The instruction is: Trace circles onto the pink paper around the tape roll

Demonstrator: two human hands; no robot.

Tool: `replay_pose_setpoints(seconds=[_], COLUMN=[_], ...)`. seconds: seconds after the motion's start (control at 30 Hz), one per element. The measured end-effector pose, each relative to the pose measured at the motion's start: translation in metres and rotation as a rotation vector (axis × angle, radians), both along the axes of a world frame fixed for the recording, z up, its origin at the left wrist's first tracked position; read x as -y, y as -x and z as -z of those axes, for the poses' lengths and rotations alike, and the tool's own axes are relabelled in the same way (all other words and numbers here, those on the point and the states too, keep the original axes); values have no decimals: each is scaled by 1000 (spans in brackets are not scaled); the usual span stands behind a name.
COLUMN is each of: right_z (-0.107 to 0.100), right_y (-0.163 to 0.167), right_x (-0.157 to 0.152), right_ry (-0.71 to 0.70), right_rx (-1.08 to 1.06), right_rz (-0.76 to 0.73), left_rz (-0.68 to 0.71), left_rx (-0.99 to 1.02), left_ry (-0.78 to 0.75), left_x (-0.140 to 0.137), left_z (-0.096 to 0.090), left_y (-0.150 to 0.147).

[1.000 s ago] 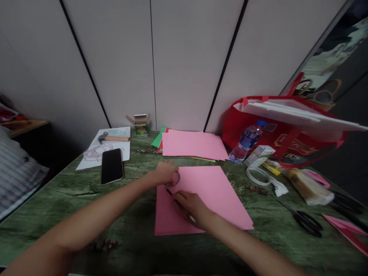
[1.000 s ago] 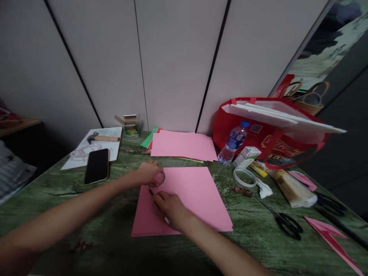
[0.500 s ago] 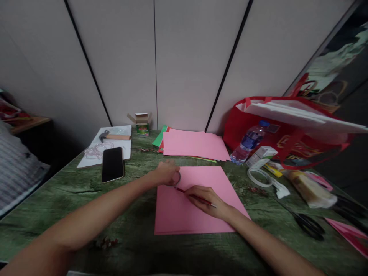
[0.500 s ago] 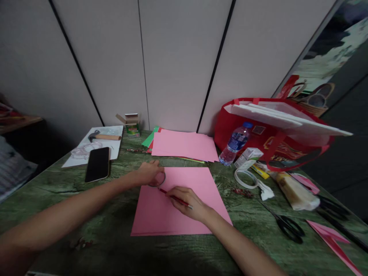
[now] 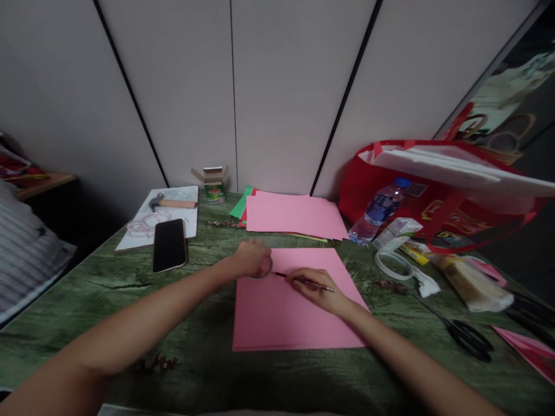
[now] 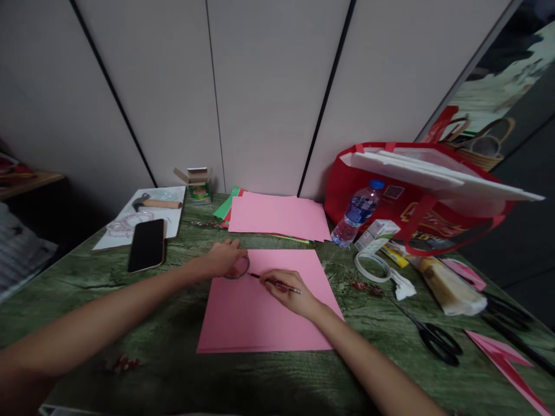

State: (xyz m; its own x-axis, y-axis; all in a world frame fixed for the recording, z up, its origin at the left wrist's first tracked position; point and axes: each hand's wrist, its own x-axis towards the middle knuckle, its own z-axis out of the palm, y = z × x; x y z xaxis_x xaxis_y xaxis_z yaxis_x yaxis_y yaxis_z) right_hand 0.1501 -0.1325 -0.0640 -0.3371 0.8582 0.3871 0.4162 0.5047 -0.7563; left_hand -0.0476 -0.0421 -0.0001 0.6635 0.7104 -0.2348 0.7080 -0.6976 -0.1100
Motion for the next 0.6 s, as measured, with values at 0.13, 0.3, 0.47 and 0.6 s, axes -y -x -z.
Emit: replay_pose_setpoints(seconds=[0.13, 0.3, 0.47, 0.6], right_z=[6, 13, 18, 19], right_y=[-4, -6, -5, 0], right_x=[-7, -17, -33, -50], right_ry=[101, 225, 365, 468], right_rx=[-62, -234, -441, -570], right_rz=[18, 30, 45, 59], left_rz=[1, -3, -11, -68], left_rx=[5, 28, 58, 115], left_ry=[1, -9, 16, 31], left_x=[-1, -2, -1, 2], left_z=[2, 5, 4, 6], left_y=[0, 1, 2, 2])
